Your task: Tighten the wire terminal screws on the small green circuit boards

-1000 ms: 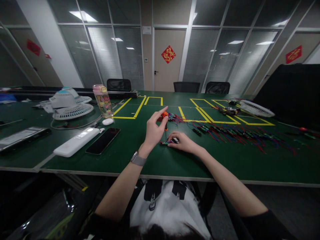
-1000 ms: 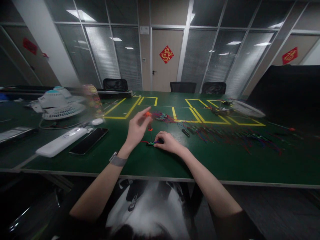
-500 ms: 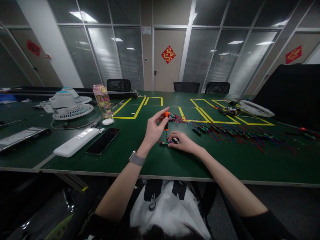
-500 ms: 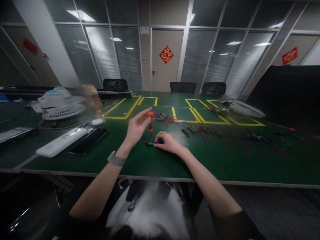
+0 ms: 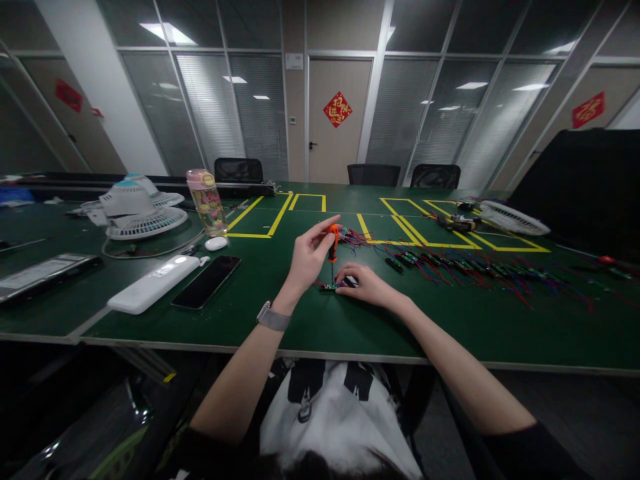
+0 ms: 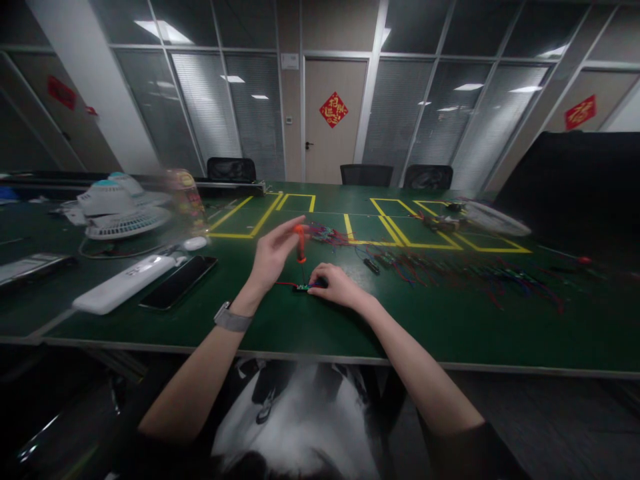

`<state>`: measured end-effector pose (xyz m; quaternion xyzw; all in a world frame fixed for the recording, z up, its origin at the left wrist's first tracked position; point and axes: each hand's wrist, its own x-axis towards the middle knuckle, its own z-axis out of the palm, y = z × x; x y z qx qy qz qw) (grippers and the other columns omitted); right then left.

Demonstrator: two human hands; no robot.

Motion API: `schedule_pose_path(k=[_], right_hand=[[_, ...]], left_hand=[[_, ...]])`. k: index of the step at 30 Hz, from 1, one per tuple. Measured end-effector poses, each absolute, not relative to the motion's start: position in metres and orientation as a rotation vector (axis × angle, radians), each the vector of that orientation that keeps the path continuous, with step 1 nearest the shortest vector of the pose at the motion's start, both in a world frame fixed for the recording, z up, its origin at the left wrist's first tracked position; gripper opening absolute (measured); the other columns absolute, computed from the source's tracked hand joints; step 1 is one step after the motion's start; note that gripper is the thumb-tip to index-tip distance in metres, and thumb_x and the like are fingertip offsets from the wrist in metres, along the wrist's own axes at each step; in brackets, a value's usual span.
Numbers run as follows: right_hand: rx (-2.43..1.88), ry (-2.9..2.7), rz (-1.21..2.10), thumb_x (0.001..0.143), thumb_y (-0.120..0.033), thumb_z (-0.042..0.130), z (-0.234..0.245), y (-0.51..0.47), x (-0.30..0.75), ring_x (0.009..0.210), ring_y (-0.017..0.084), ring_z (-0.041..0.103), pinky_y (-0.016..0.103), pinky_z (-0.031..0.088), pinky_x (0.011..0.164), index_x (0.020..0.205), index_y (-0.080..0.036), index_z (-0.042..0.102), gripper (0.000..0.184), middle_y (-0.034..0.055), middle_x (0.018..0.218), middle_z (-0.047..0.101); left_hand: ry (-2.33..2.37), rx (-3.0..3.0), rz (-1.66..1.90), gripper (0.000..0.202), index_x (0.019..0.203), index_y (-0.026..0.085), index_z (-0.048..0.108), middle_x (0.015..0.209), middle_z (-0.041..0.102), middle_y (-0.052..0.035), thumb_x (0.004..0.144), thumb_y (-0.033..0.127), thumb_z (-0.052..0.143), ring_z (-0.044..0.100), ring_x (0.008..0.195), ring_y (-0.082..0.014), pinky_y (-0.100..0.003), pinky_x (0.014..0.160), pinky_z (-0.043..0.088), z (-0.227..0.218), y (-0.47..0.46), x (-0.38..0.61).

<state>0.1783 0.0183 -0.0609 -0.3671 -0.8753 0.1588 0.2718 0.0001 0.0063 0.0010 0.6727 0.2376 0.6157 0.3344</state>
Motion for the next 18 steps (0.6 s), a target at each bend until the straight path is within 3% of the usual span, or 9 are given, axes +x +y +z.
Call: schedule_pose_path(k=[5, 10, 14, 18], right_hand=[[-0.993, -2.348, 0.435, 0.079, -0.025, 0.071, -0.0604, 0.0172, 0.1784, 0.090, 0.021, 0.063, 0.035, 0.048, 0.086, 0.082, -0.017, 0.069, 0.009, 0.0073, 0.094, 0.067], [-0.998, -2.358, 0.427, 0.079, -0.025, 0.071, -0.0603, 0.0176, 0.1784, 0.090, 0.021, 0.063, 0.034, 0.048, 0.086, 0.082, -0.017, 0.069, 0.009, 0.0076, 0.095, 0.067], [-0.990, -2.358, 0.429, 0.078, -0.024, 0.071, -0.0601, 0.0177, 0.1783, 0.090, 0.020, 0.063, 0.034, 0.048, 0.085, 0.081, -0.016, 0.068, 0.009, 0.0075, 0.095, 0.067], [-1.002, -2.361, 0.432, 0.078, -0.024, 0.071, -0.0595, 0.0174, 0.1782, 0.090, 0.021, 0.063, 0.034, 0.048, 0.086, 0.082, -0.016, 0.068, 0.009, 0.0078, 0.095, 0.067]], left_hand=[[0.804, 1.904, 1.767, 0.026, 0.106, 0.023, 0.070, 0.099, 0.061, -0.0045, 0.080, 0.021, 0.067, 0.060, 0.088, -0.0137, -0.026, 0.081, 0.050, 0.0000, 0.0052, -0.0001], [0.647, 1.814, 1.651, 0.033, 0.121, 0.023, 0.064, 0.120, 0.063, -0.0076, 0.091, 0.020, 0.050, 0.061, 0.108, -0.0171, -0.030, 0.092, 0.048, 0.0001, 0.0063, -0.0001], [0.596, 1.684, 1.592, 0.035, 0.125, 0.021, 0.061, 0.115, 0.069, -0.0082, 0.091, 0.024, 0.051, 0.067, 0.097, -0.0175, -0.033, 0.089, 0.051, 0.0004, 0.0074, 0.0003], [0.730, 1.760, 1.690, 0.030, 0.112, 0.020, 0.068, 0.104, 0.068, -0.0061, 0.082, 0.024, 0.065, 0.064, 0.092, -0.0154, -0.028, 0.085, 0.051, -0.0004, 0.0077, -0.0001]])
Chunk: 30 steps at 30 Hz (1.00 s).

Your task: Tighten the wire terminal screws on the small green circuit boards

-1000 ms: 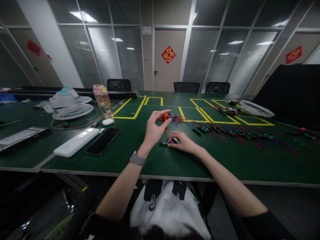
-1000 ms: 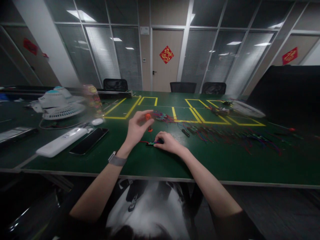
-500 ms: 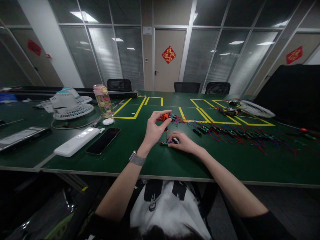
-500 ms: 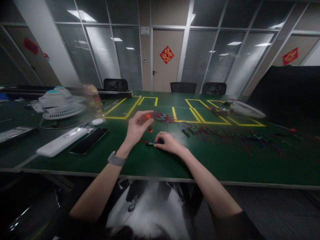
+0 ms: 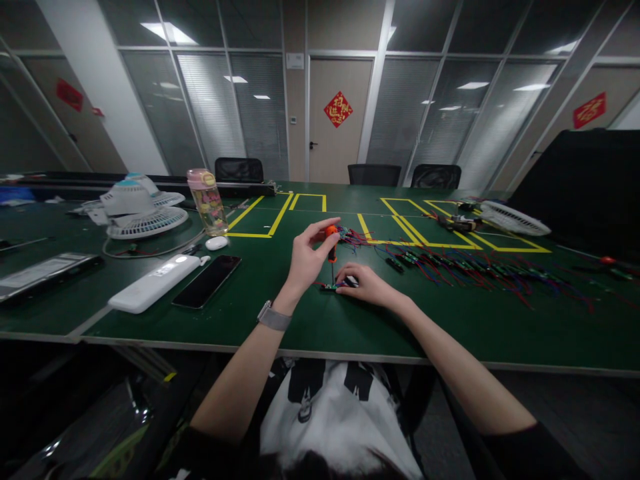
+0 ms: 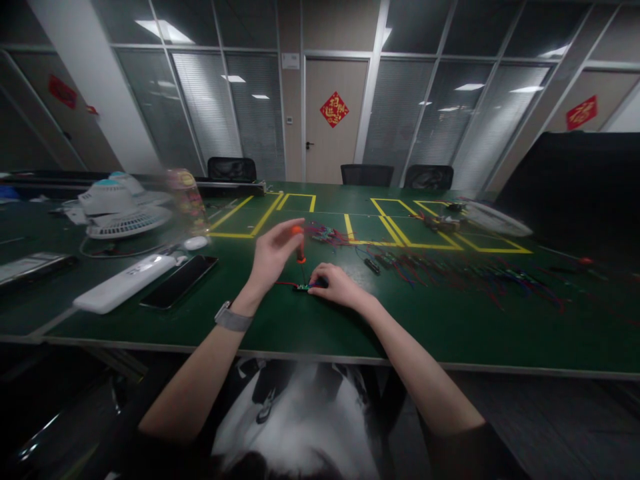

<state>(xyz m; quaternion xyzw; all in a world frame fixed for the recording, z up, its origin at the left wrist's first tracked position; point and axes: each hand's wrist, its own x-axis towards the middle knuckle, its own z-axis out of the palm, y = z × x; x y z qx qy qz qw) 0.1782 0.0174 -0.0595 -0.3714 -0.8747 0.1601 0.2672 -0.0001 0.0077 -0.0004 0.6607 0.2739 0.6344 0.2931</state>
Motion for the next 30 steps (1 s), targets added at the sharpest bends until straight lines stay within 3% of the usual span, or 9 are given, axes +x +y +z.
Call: schedule_pose_path(k=[3, 8, 11, 15, 22, 26, 30], right_hand=[[-1.010, -2.362, 0.431, 0.078, -0.024, 0.071, -0.0588, 0.0170, 0.1779, 0.090, 0.021, 0.063, 0.034, 0.048, 0.086, 0.082, -0.016, 0.068, 0.009, 0.0077, 0.094, 0.067], [-1.013, -2.370, 0.432, 0.078, -0.023, 0.071, -0.0573, 0.0157, 0.1773, 0.092, 0.021, 0.062, 0.035, 0.047, 0.087, 0.082, -0.016, 0.068, 0.009, 0.0080, 0.095, 0.067], [-1.008, -2.368, 0.447, 0.078, -0.023, 0.071, -0.0574, 0.0153, 0.1774, 0.092, 0.021, 0.062, 0.035, 0.047, 0.087, 0.082, -0.015, 0.068, 0.009, 0.0084, 0.095, 0.067], [-0.998, -2.355, 0.457, 0.078, -0.024, 0.071, -0.0584, 0.0156, 0.1777, 0.091, 0.021, 0.063, 0.034, 0.047, 0.087, 0.082, -0.016, 0.068, 0.010, 0.0079, 0.094, 0.067], [-1.007, -2.355, 0.451, 0.079, -0.025, 0.071, -0.0563, 0.0148, 0.1773, 0.091, 0.021, 0.063, 0.034, 0.048, 0.086, 0.082, -0.016, 0.069, 0.010, 0.0077, 0.095, 0.067], [-1.000, -2.354, 0.451, 0.078, -0.024, 0.071, -0.0560, 0.0148, 0.1771, 0.090, 0.021, 0.063, 0.035, 0.048, 0.086, 0.081, -0.016, 0.069, 0.008, 0.0074, 0.094, 0.067], [-0.995, -2.359, 0.448, 0.078, -0.024, 0.071, -0.0573, 0.0159, 0.1772, 0.090, 0.020, 0.063, 0.034, 0.048, 0.086, 0.081, -0.016, 0.068, 0.008, 0.0073, 0.094, 0.067]], left_hand=[[0.823, 1.853, 1.749, 0.030, 0.111, 0.023, 0.069, 0.106, 0.063, -0.0052, 0.081, 0.023, 0.067, 0.061, 0.095, -0.0150, -0.027, 0.085, 0.050, -0.0018, 0.0081, -0.0003], [0.618, 1.790, 1.598, 0.038, 0.127, 0.025, 0.059, 0.126, 0.061, -0.0069, 0.091, 0.017, 0.049, 0.059, 0.110, -0.0166, -0.031, 0.096, 0.047, -0.0023, 0.0086, 0.0009], [0.599, 1.753, 1.588, 0.038, 0.127, 0.022, 0.059, 0.120, 0.065, -0.0073, 0.090, 0.017, 0.050, 0.063, 0.104, -0.0166, -0.032, 0.093, 0.049, -0.0015, 0.0077, 0.0009], [0.739, 1.874, 1.716, 0.031, 0.114, 0.022, 0.067, 0.104, 0.066, -0.0055, 0.083, 0.020, 0.063, 0.061, 0.092, -0.0149, -0.028, 0.084, 0.050, -0.0010, 0.0064, -0.0001], [0.645, 1.781, 1.628, 0.035, 0.124, 0.024, 0.061, 0.116, 0.066, -0.0067, 0.092, 0.020, 0.049, 0.063, 0.099, -0.0158, -0.031, 0.088, 0.050, 0.0003, 0.0044, 0.0009], [0.732, 1.823, 1.682, 0.031, 0.116, 0.022, 0.066, 0.102, 0.066, -0.0052, 0.085, 0.022, 0.061, 0.062, 0.090, -0.0146, -0.027, 0.081, 0.051, 0.0000, 0.0044, 0.0013], [0.752, 1.875, 1.691, 0.032, 0.118, 0.026, 0.066, 0.111, 0.062, -0.0054, 0.087, 0.024, 0.059, 0.060, 0.099, -0.0150, -0.027, 0.084, 0.049, -0.0008, 0.0050, 0.0008]])
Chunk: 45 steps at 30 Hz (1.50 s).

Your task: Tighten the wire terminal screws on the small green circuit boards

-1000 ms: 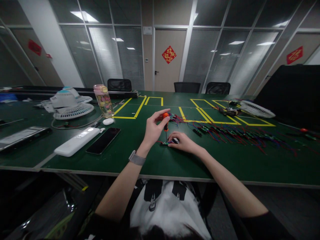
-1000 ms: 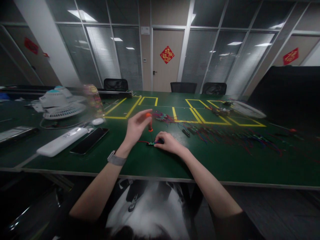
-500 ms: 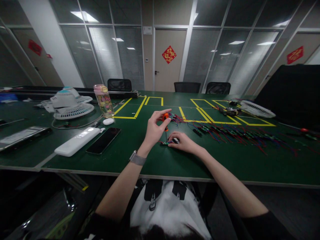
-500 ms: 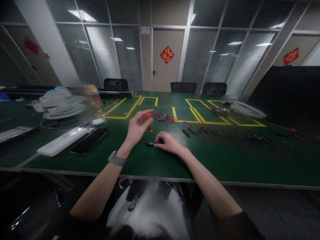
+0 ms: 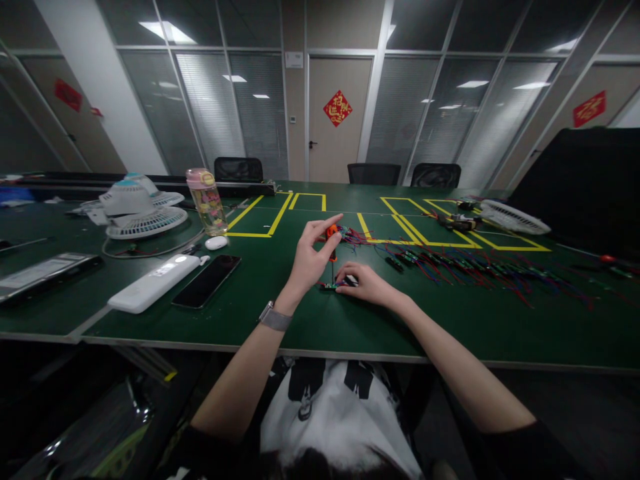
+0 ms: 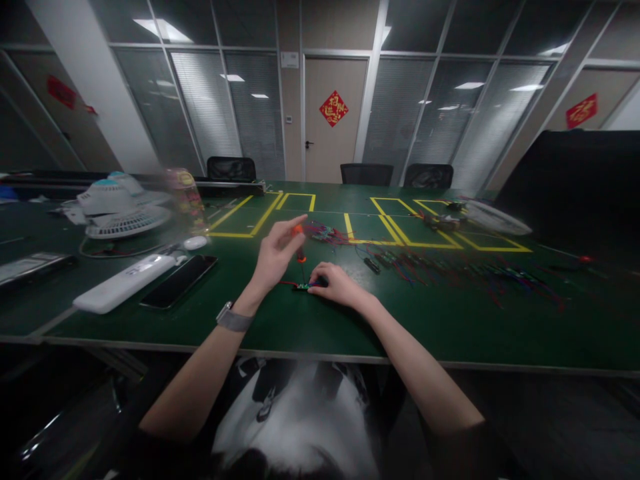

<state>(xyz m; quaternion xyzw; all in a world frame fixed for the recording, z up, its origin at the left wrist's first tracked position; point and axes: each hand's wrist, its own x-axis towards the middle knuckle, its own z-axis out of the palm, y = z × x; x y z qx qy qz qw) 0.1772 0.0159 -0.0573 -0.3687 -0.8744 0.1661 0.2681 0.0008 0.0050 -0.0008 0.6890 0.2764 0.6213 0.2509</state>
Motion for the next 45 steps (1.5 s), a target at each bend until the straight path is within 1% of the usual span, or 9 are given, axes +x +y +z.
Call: schedule_pose_path(k=[4, 9, 14, 19, 25, 31, 36, 41, 45], right_hand=[[-0.999, -2.368, 0.430, 0.079, -0.022, 0.071, -0.0579, 0.0162, 0.1771, 0.091, 0.021, 0.063, 0.034, 0.047, 0.086, 0.081, -0.016, 0.068, 0.008, 0.0080, 0.095, 0.067], [-1.004, -2.356, 0.442, 0.078, -0.022, 0.071, -0.0581, 0.0160, 0.1769, 0.091, 0.020, 0.063, 0.034, 0.047, 0.087, 0.081, -0.015, 0.068, 0.008, 0.0081, 0.094, 0.067], [-0.994, -2.353, 0.448, 0.078, -0.023, 0.071, -0.0583, 0.0160, 0.1774, 0.090, 0.020, 0.062, 0.034, 0.047, 0.087, 0.081, -0.017, 0.069, 0.007, 0.0071, 0.094, 0.067], [-0.995, -2.349, 0.444, 0.078, -0.023, 0.071, -0.0577, 0.0156, 0.1771, 0.091, 0.021, 0.062, 0.035, 0.048, 0.087, 0.081, -0.016, 0.068, 0.008, 0.0079, 0.094, 0.067], [-0.987, -2.356, 0.442, 0.079, -0.023, 0.071, -0.0580, 0.0160, 0.1771, 0.091, 0.020, 0.062, 0.035, 0.047, 0.087, 0.082, -0.016, 0.069, 0.008, 0.0078, 0.095, 0.067], [-0.996, -2.350, 0.447, 0.079, -0.023, 0.071, -0.0591, 0.0169, 0.1773, 0.091, 0.021, 0.062, 0.035, 0.047, 0.086, 0.081, -0.016, 0.068, 0.008, 0.0081, 0.095, 0.067], [-0.991, -2.356, 0.438, 0.078, -0.022, 0.071, -0.0582, 0.0162, 0.1772, 0.090, 0.020, 0.063, 0.034, 0.047, 0.086, 0.081, -0.017, 0.068, 0.007, 0.0074, 0.094, 0.067], [-0.993, -2.346, 0.444, 0.078, -0.023, 0.071, -0.0574, 0.0154, 0.1768, 0.090, 0.020, 0.063, 0.035, 0.047, 0.086, 0.080, -0.016, 0.068, 0.007, 0.0078, 0.095, 0.067], [-0.994, -2.355, 0.446, 0.079, -0.023, 0.071, -0.0570, 0.0153, 0.1768, 0.090, 0.021, 0.063, 0.034, 0.048, 0.086, 0.081, -0.016, 0.068, 0.007, 0.0078, 0.095, 0.067]], left_hand=[[0.654, 1.784, 1.609, 0.037, 0.127, 0.024, 0.059, 0.114, 0.066, -0.0063, 0.093, 0.022, 0.048, 0.063, 0.098, -0.0149, -0.029, 0.087, 0.050, -0.0013, 0.0055, 0.0012], [0.793, 1.850, 1.731, 0.032, 0.117, 0.022, 0.066, 0.103, 0.065, -0.0054, 0.084, 0.025, 0.063, 0.061, 0.091, -0.0142, -0.026, 0.082, 0.049, -0.0015, 0.0067, 0.0004], [0.682, 1.807, 1.621, 0.037, 0.128, 0.024, 0.058, 0.115, 0.064, -0.0066, 0.093, 0.019, 0.047, 0.061, 0.099, -0.0142, -0.028, 0.087, 0.048, 0.0002, 0.0060, 0.0001], [0.836, 1.888, 1.765, 0.031, 0.116, 0.024, 0.066, 0.100, 0.063, -0.0048, 0.085, 0.027, 0.063, 0.059, 0.087, -0.0142, -0.028, 0.081, 0.048, -0.0019, 0.0057, 0.0005], [0.737, 1.842, 1.675, 0.038, 0.129, 0.028, 0.057, 0.113, 0.062, -0.0060, 0.094, 0.021, 0.044, 0.061, 0.094, -0.0140, -0.030, 0.088, 0.047, -0.0037, 0.0078, 0.0011], [0.894, 1.934, 1.798, 0.032, 0.117, 0.025, 0.066, 0.100, 0.062, -0.0043, 0.085, 0.025, 0.063, 0.058, 0.090, -0.0145, -0.028, 0.083, 0.047, -0.0034, 0.0067, 0.0003], [0.749, 1.824, 1.672, 0.038, 0.130, 0.027, 0.056, 0.113, 0.064, -0.0060, 0.093, 0.021, 0.047, 0.061, 0.093, -0.0135, -0.028, 0.084, 0.049, -0.0042, 0.0087, 0.0012], [0.850, 1.903, 1.789, 0.034, 0.118, 0.025, 0.065, 0.102, 0.064, -0.0045, 0.084, 0.026, 0.064, 0.059, 0.089, -0.0141, -0.028, 0.083, 0.049, -0.0037, 0.0074, 0.0015], [0.815, 1.913, 1.739, 0.033, 0.122, 0.027, 0.063, 0.111, 0.061, -0.0060, 0.091, 0.024, 0.053, 0.059, 0.098, -0.0145, -0.028, 0.085, 0.048, -0.0022, 0.0061, 0.0011]])
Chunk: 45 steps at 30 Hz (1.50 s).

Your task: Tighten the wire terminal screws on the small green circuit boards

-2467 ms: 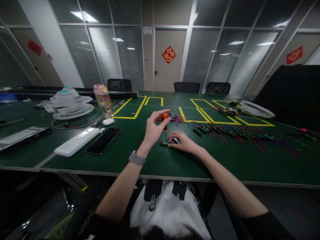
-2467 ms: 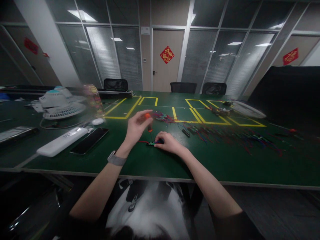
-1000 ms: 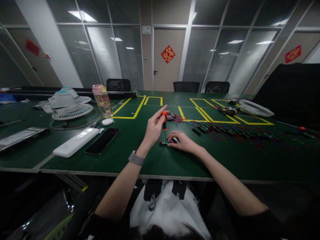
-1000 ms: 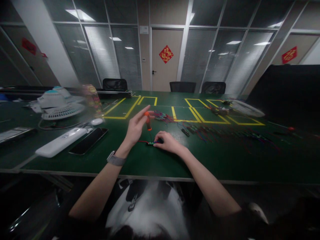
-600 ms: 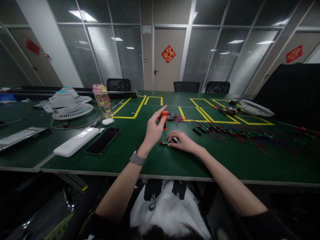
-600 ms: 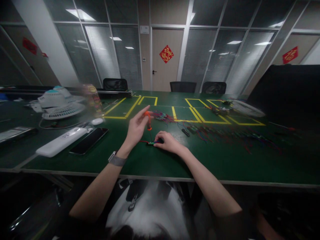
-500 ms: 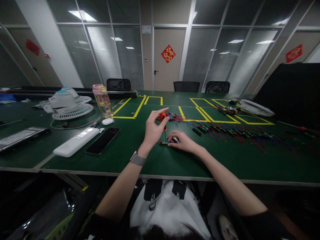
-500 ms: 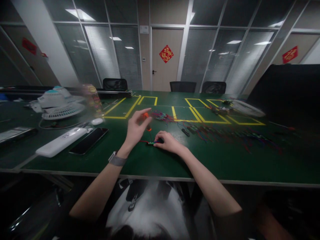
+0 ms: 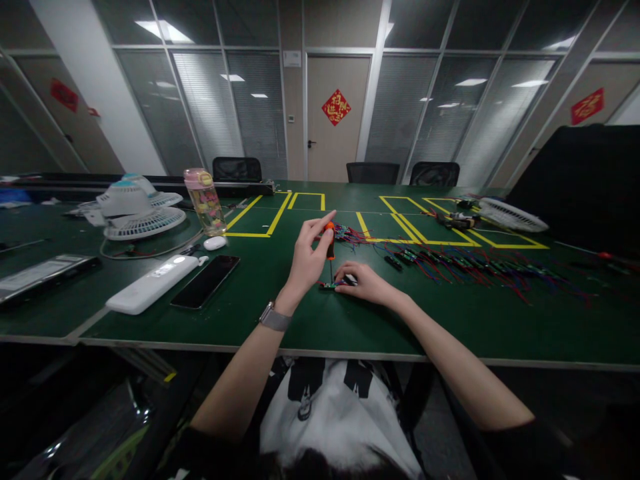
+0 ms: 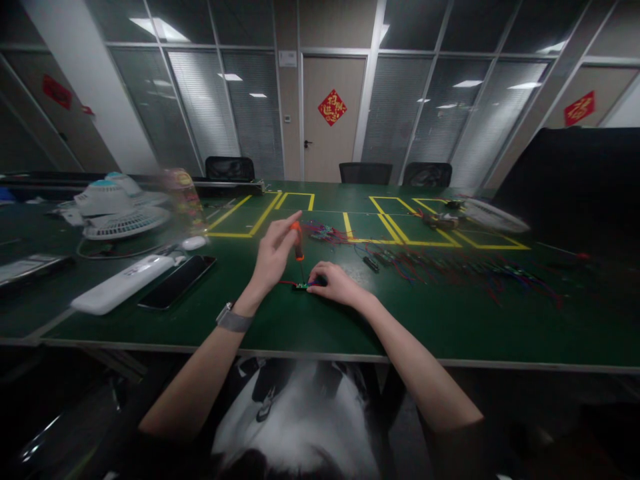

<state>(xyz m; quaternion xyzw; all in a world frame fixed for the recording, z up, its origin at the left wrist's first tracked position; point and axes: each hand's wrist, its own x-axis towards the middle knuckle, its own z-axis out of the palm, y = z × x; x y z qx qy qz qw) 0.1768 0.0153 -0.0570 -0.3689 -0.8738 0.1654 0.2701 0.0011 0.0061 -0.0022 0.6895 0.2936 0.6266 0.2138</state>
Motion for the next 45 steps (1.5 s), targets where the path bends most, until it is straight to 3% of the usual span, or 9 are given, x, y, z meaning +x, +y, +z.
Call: schedule_pose_path(k=[3, 8, 13, 19, 24, 29, 34, 40, 45], right_hand=[[-0.985, -2.356, 0.445, 0.079, -0.023, 0.070, -0.0574, 0.0156, 0.1771, 0.090, 0.021, 0.063, 0.034, 0.048, 0.086, 0.081, -0.016, 0.068, 0.008, 0.0081, 0.095, 0.067], [-0.992, -2.351, 0.442, 0.079, -0.023, 0.071, -0.0586, 0.0163, 0.1775, 0.090, 0.021, 0.063, 0.034, 0.048, 0.086, 0.081, -0.016, 0.068, 0.008, 0.0078, 0.095, 0.067], [-0.987, -2.355, 0.431, 0.079, -0.023, 0.071, -0.0594, 0.0167, 0.1775, 0.090, 0.021, 0.063, 0.034, 0.048, 0.086, 0.081, -0.016, 0.069, 0.008, 0.0081, 0.095, 0.067], [-0.994, -2.350, 0.436, 0.078, -0.022, 0.071, -0.0595, 0.0167, 0.1771, 0.090, 0.021, 0.063, 0.034, 0.048, 0.086, 0.080, -0.015, 0.068, 0.008, 0.0083, 0.095, 0.068], [-0.991, -2.356, 0.443, 0.079, -0.023, 0.071, -0.0587, 0.0163, 0.1772, 0.090, 0.021, 0.063, 0.034, 0.048, 0.086, 0.081, -0.016, 0.068, 0.008, 0.0077, 0.094, 0.068], [-1.002, -2.356, 0.443, 0.078, -0.023, 0.071, -0.0581, 0.0158, 0.1772, 0.090, 0.021, 0.063, 0.034, 0.048, 0.086, 0.081, -0.016, 0.068, 0.008, 0.0082, 0.095, 0.067], [-0.981, -2.358, 0.440, 0.079, -0.024, 0.071, -0.0592, 0.0172, 0.1774, 0.091, 0.021, 0.063, 0.034, 0.047, 0.086, 0.081, -0.016, 0.068, 0.008, 0.0078, 0.094, 0.067], [-0.983, -2.350, 0.433, 0.078, -0.023, 0.071, -0.0619, 0.0190, 0.1780, 0.090, 0.021, 0.063, 0.034, 0.047, 0.085, 0.080, -0.016, 0.068, 0.008, 0.0075, 0.094, 0.067], [-0.996, -2.358, 0.433, 0.078, -0.023, 0.072, -0.0606, 0.0179, 0.1777, 0.091, 0.021, 0.063, 0.034, 0.047, 0.086, 0.081, -0.016, 0.068, 0.008, 0.0078, 0.095, 0.067]], left_hand=[[0.703, 1.829, 1.658, 0.036, 0.127, 0.025, 0.059, 0.112, 0.064, -0.0065, 0.093, 0.020, 0.047, 0.061, 0.096, -0.0141, -0.029, 0.086, 0.049, -0.0015, 0.0053, 0.0019], [0.840, 1.883, 1.780, 0.031, 0.115, 0.024, 0.067, 0.103, 0.062, -0.0051, 0.084, 0.025, 0.064, 0.059, 0.092, -0.0144, -0.027, 0.083, 0.049, -0.0016, 0.0056, 0.0014], [0.674, 1.823, 1.653, 0.036, 0.126, 0.024, 0.060, 0.117, 0.062, -0.0068, 0.092, 0.019, 0.049, 0.060, 0.101, -0.0145, -0.028, 0.088, 0.049, -0.0015, 0.0070, 0.0013], [0.865, 1.929, 1.792, 0.033, 0.116, 0.023, 0.067, 0.102, 0.061, -0.0053, 0.083, 0.024, 0.065, 0.058, 0.093, -0.0149, -0.027, 0.084, 0.048, -0.0033, 0.0071, 0.0015], [0.694, 1.849, 1.647, 0.037, 0.128, 0.025, 0.058, 0.109, 0.064, -0.0062, 0.092, 0.021, 0.048, 0.061, 0.090, -0.0137, -0.029, 0.082, 0.050, -0.0031, 0.0073, 0.0025], [0.855, 1.909, 1.788, 0.029, 0.113, 0.024, 0.067, 0.102, 0.062, -0.0045, 0.085, 0.025, 0.063, 0.059, 0.090, -0.0139, -0.027, 0.083, 0.050, -0.0023, 0.0067, 0.0009], [0.712, 1.823, 1.682, 0.036, 0.126, 0.024, 0.059, 0.115, 0.063, -0.0068, 0.094, 0.020, 0.046, 0.061, 0.099, -0.0137, -0.029, 0.089, 0.050, -0.0018, 0.0082, 0.0006], [0.890, 1.920, 1.833, 0.032, 0.114, 0.022, 0.067, 0.100, 0.061, -0.0052, 0.082, 0.025, 0.067, 0.059, 0.090, -0.0142, -0.028, 0.084, 0.049, -0.0021, 0.0065, 0.0010], [0.729, 1.840, 1.687, 0.036, 0.127, 0.024, 0.059, 0.109, 0.064, -0.0058, 0.093, 0.021, 0.045, 0.063, 0.092, -0.0138, -0.029, 0.085, 0.050, -0.0031, 0.0092, 0.0005]])
